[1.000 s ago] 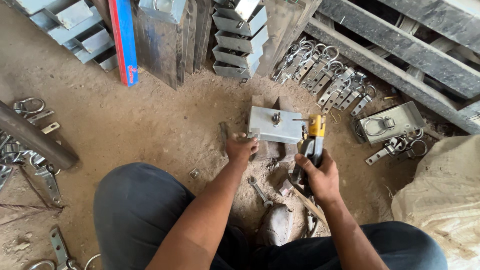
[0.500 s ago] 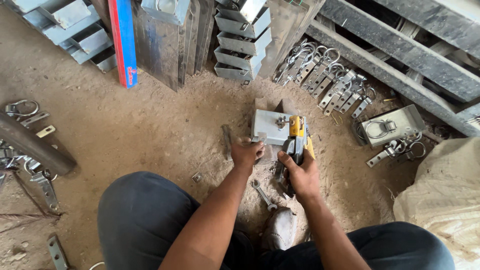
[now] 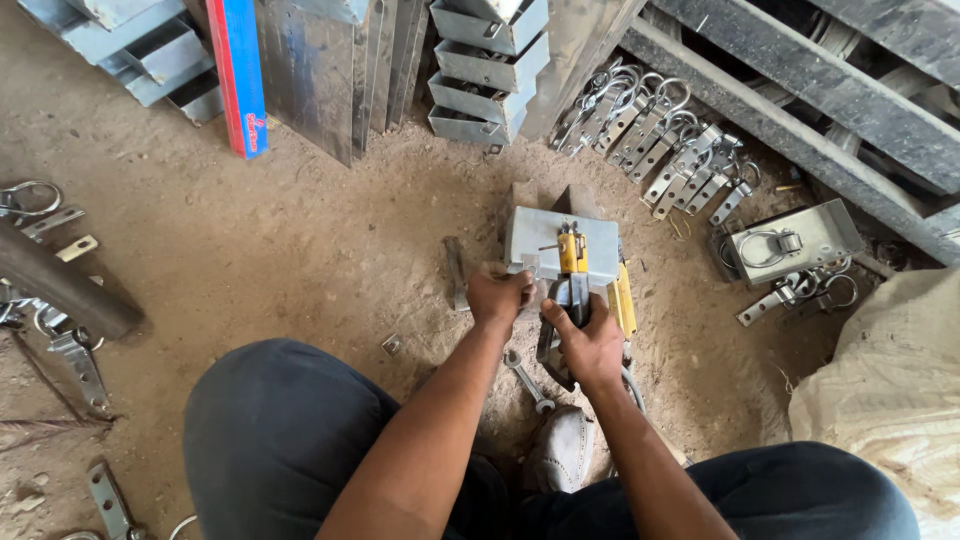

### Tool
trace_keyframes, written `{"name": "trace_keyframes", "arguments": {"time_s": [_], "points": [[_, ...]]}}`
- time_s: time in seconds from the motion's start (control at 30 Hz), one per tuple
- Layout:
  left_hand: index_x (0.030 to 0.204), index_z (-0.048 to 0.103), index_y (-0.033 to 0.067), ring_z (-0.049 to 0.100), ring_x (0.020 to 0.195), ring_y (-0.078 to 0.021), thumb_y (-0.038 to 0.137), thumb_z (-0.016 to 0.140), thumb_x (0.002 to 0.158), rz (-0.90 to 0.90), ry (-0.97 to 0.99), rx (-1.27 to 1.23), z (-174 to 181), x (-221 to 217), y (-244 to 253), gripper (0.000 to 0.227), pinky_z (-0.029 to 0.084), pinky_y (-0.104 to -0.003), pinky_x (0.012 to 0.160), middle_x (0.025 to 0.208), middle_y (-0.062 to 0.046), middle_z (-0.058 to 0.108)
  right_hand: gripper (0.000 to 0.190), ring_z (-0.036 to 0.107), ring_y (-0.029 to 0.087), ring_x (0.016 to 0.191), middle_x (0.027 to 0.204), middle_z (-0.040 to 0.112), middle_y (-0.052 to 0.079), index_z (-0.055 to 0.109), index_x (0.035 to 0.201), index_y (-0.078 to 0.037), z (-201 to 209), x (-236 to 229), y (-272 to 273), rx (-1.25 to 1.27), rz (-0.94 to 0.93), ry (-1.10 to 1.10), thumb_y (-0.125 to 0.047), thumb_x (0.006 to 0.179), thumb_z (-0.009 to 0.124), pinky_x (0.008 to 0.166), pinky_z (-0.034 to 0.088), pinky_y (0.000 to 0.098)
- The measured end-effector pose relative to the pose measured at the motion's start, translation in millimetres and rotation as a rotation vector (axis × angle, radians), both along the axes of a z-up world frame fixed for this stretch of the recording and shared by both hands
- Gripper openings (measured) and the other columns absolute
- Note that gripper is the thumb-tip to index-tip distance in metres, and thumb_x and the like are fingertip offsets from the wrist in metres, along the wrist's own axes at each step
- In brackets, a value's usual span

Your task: The person spot welds components of a small metal box by hand, using a welding torch to join the metal surfaces.

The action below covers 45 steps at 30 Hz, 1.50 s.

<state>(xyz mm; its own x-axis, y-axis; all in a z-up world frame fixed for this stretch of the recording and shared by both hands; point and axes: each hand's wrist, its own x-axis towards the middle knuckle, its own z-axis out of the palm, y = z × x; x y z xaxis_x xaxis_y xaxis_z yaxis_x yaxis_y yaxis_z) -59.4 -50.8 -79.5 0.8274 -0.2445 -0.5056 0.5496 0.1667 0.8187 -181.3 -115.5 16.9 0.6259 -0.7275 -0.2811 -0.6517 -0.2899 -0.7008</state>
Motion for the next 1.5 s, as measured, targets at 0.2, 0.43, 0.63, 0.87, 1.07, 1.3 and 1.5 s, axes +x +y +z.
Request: {"name": "trace_keyframes", "arguments": {"time_s": [0.2, 0.43, 0.63, 0.87, 1.07, 1.3, 1.5], "points": [[0.092, 0.054, 0.0010, 0.072, 0.058, -0.0206, -0.004, 0.077, 0.083, 0.032, 0.025, -0.024, 0, 0, -3, 0.025, 0.060, -0.030, 0.047, 0.077, -0.016, 0.071, 0.068, 0.069, 0.020, 0.050, 0.060, 0.067, 0.011, 0.065, 0.100, 0.000, -3, 0, -1, -0.059, 0.030, -0.061, -0.064, 0.077, 0.074, 0.050, 0.058, 0.0358], [0.087, 0.053, 0.0026, 0.072, 0.057, -0.0207, -0.004, 0.077, 0.082, 0.035, 0.031, -0.017, -5, 2, -4, 0.025, 0.058, -0.031, 0.045, 0.075, -0.016, 0.072, 0.067, 0.072, 0.020, 0.056, 0.067, 0.072, 0.013, 0.065, 0.099, 0.000, -5, 1, -1, -0.080, 0.048, -0.033, -0.063, 0.077, 0.075, 0.058, 0.060, 0.0371], [0.085, 0.052, 0.0031, 0.073, 0.059, -0.0206, -0.004, 0.077, 0.081, 0.040, 0.033, 0.039, -2, 3, -3, 0.026, 0.060, -0.031, 0.047, 0.078, -0.016, 0.071, 0.071, 0.073, 0.021, 0.059, 0.073, 0.073, 0.014, 0.066, 0.103, 0.000, -1, 1, 2, -0.082, 0.054, -0.024, -0.065, 0.076, 0.074, 0.064, 0.061, 0.0383], [0.081, 0.054, 0.0028, 0.073, 0.061, -0.0194, -0.003, 0.078, 0.081, 0.024, -0.023, 0.105, -6, 2, -4, 0.024, 0.061, -0.030, 0.049, 0.079, -0.015, 0.070, 0.074, 0.075, 0.023, 0.062, 0.075, 0.074, 0.014, 0.066, 0.105, -0.001, -15, 0, -2, -0.094, 0.087, -0.008, -0.068, 0.076, 0.072, 0.066, 0.063, 0.0383], [0.083, 0.056, 0.0035, 0.073, 0.061, -0.0180, -0.003, 0.076, 0.081, 0.021, 0.020, 0.130, -3, 4, -5, 0.022, 0.063, -0.028, 0.051, 0.080, -0.015, 0.070, 0.078, 0.074, 0.023, 0.062, 0.076, 0.072, 0.014, 0.063, 0.107, 0.000, -25, 1, -6, -0.112, 0.084, 0.004, -0.072, 0.076, 0.069, 0.063, 0.063, 0.0394], [0.084, 0.055, 0.0017, 0.071, 0.059, -0.0198, -0.005, 0.076, 0.081, 0.038, 0.046, 0.072, 1, 3, -5, 0.022, 0.060, -0.030, 0.048, 0.079, -0.018, 0.071, 0.071, 0.070, 0.023, 0.056, 0.073, 0.070, 0.013, 0.061, 0.107, -0.001, -18, 3, -1, -0.075, 0.059, -0.025, -0.065, 0.079, 0.068, 0.053, 0.062, 0.0392], [0.087, 0.061, 0.0025, 0.072, 0.061, -0.0170, 0.000, 0.080, 0.079, 0.008, -0.043, 0.177, -6, 5, -5, 0.021, 0.060, -0.029, 0.050, 0.081, -0.014, 0.073, 0.067, 0.070, 0.022, 0.056, 0.074, 0.072, 0.013, 0.064, 0.105, -0.002, -19, 3, -3, -0.082, 0.089, -0.009, -0.063, 0.081, 0.070, 0.054, 0.061, 0.0386]]}}
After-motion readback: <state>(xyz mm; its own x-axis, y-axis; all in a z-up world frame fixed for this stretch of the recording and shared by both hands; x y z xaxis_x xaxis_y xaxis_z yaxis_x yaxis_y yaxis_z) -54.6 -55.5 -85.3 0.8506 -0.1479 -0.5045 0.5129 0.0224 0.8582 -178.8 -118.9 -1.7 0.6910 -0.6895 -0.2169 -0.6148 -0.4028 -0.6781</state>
